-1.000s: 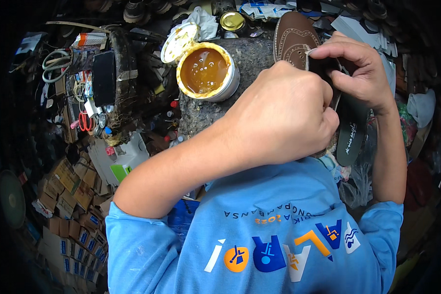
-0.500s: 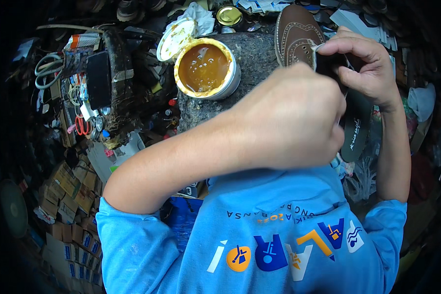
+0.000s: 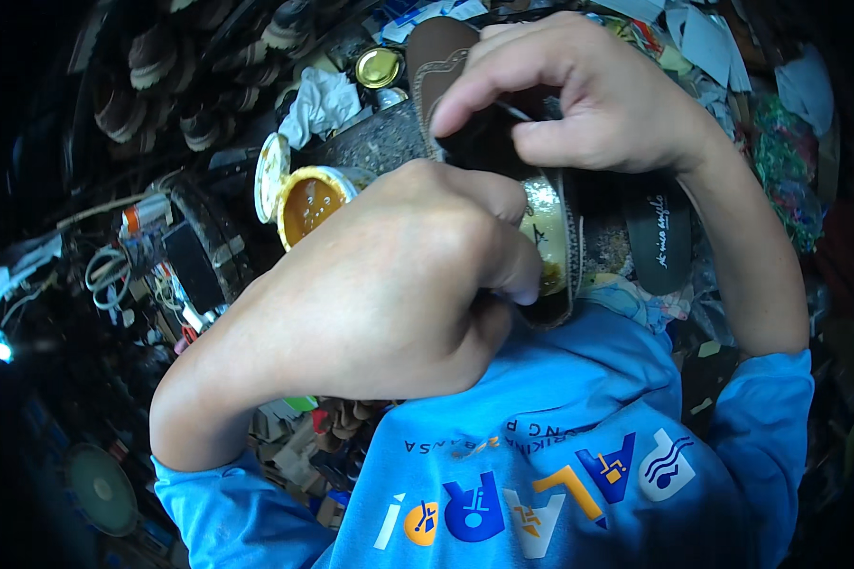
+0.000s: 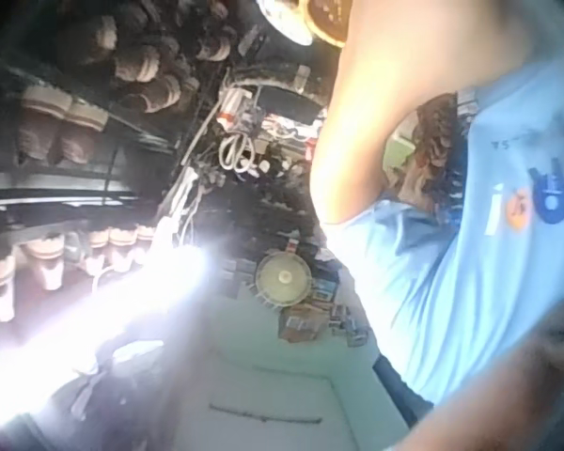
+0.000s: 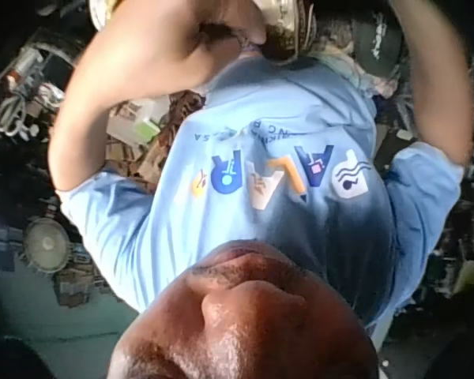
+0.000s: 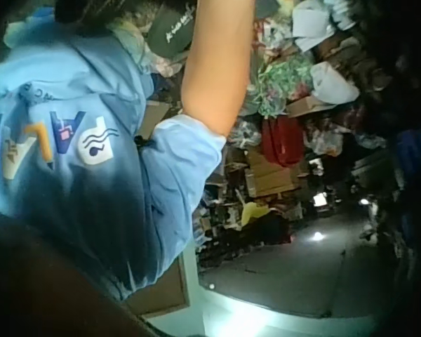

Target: The recorder applies glue to the interior base of a shoe upper and then inserts a padded insole.

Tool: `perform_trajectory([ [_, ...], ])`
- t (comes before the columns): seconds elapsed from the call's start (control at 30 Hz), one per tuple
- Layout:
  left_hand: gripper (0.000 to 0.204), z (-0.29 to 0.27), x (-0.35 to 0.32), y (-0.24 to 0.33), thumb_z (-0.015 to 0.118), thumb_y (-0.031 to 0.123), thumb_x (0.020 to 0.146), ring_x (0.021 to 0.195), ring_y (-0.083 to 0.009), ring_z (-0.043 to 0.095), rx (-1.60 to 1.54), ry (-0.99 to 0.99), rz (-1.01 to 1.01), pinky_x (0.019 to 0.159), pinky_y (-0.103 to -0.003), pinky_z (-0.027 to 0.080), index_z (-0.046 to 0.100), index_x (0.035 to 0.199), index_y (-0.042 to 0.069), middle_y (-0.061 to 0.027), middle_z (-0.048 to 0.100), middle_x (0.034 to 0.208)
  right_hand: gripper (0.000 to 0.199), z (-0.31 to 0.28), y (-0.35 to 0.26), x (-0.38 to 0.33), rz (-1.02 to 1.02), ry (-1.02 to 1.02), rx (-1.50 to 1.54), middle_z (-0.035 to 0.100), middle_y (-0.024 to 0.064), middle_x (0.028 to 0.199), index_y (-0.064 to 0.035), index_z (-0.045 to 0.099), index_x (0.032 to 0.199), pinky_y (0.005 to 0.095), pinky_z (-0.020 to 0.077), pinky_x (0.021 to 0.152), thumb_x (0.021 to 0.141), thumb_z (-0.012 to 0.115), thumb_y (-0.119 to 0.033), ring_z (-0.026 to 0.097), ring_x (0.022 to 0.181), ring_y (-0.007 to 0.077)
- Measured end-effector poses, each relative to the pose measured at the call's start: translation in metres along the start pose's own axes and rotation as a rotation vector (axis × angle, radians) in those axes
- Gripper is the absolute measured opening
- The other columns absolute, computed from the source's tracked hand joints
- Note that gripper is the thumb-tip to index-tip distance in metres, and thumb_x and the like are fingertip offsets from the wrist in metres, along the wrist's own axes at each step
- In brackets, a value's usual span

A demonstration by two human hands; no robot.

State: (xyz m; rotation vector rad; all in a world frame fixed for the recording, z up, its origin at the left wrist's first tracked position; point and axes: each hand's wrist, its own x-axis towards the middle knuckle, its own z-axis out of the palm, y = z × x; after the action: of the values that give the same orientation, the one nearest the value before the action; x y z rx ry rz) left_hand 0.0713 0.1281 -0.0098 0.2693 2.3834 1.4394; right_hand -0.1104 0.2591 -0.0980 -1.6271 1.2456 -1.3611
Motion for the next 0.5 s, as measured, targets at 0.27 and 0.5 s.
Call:
perform_trajectory([
  [0.27,0.032,-0.005,0.015,0.015,0.067,-0.010,0.061,0.068,-0.0300,0.061,0.514,-0.113,-0.026,0.056,-0.040,0.049,0.072,0.090,0.001,-0.0102,0.057,0.083,0.039,0.004,-0.009,-0.005,0.202,-0.034,0.116,0.074,0.0120,0.097,-0.0043,0.076,0.112,0.0341,0.0554,0.079,0.074,0.067,-0.002,0.070,0.089,0.0260],
  [0.5,0.037,0.034,-0.014,0.024,0.068,-0.007,0.063,0.064,-0.0289,0.058,0.586,0.150,0.075,0.055,-0.040,0.050,0.070,0.099,-0.007,-0.0128,0.053,0.080,0.035,0.017,-0.008,-0.010,0.068,0.201,-0.223,0.073,0.0098,0.091,-0.0028,0.077,0.102,0.0324,0.0515,0.077,0.070,0.063,0.000,0.065,0.083,0.0213],
])
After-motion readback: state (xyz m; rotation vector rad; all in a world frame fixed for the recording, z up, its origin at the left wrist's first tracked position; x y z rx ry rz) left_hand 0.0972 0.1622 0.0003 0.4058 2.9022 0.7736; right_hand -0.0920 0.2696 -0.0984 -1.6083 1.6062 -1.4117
